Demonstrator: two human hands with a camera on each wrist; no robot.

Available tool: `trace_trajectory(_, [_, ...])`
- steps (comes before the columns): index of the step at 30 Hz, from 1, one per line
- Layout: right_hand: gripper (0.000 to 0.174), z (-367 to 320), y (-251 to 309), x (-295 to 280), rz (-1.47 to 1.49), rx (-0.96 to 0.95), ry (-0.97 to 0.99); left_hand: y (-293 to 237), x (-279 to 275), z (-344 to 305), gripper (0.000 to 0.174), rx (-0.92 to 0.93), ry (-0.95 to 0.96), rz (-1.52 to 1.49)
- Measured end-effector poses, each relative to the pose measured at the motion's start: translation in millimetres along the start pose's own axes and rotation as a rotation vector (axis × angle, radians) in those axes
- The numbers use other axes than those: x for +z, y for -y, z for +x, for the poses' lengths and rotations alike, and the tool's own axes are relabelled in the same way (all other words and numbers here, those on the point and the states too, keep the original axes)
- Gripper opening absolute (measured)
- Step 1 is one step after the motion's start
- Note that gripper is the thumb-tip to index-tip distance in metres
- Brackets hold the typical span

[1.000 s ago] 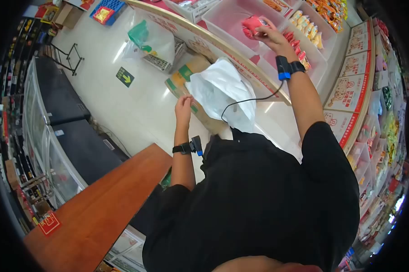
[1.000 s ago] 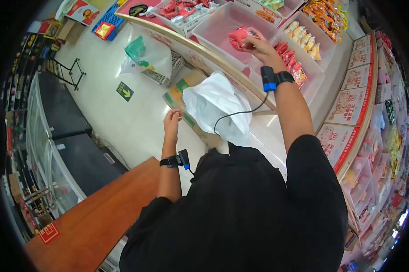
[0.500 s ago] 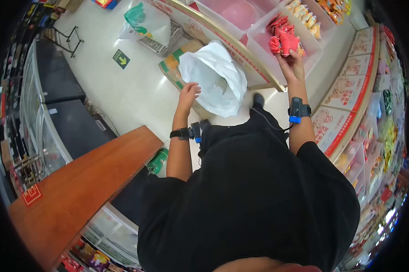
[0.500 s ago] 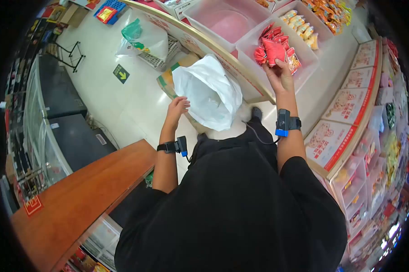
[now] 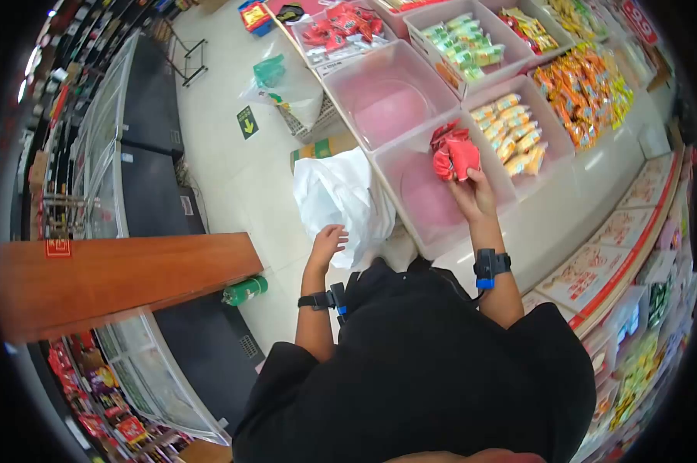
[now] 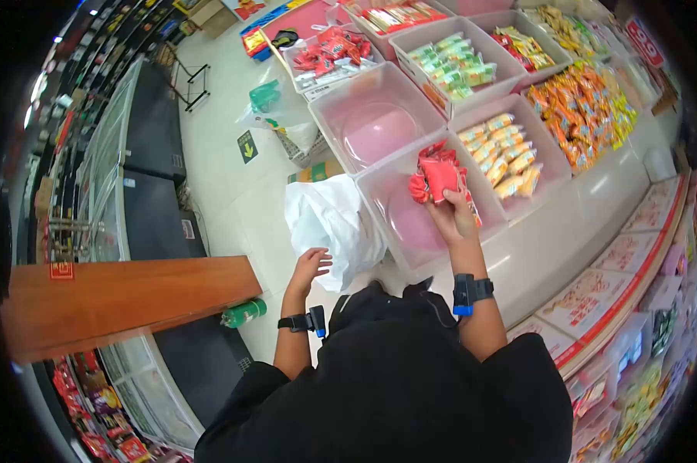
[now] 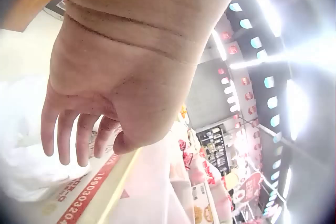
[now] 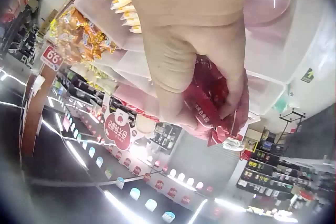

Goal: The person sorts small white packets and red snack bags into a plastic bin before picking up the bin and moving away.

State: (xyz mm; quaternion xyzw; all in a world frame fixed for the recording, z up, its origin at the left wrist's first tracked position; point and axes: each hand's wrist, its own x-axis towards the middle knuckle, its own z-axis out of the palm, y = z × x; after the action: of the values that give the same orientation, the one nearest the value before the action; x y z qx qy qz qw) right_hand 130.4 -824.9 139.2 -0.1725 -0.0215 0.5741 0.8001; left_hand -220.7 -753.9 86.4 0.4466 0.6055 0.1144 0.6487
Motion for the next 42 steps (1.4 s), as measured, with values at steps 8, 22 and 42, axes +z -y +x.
trace_trajectory(8, [0.059,17,20,4,0.116,0.096,0.021,-94,58,3,0.082,-0.007,0.235,0.121])
trace_trajectory(22, [0.068,-42,73,-25,-0.117,-0.060,-0.177,-251,3,262,0.071,0.565,-0.569,0.067])
trace_trajectory(42, [0.069,323,-58,101,-0.322,0.064,0.041,-312,-16,383,0.035,0.169,-0.007,-0.777])
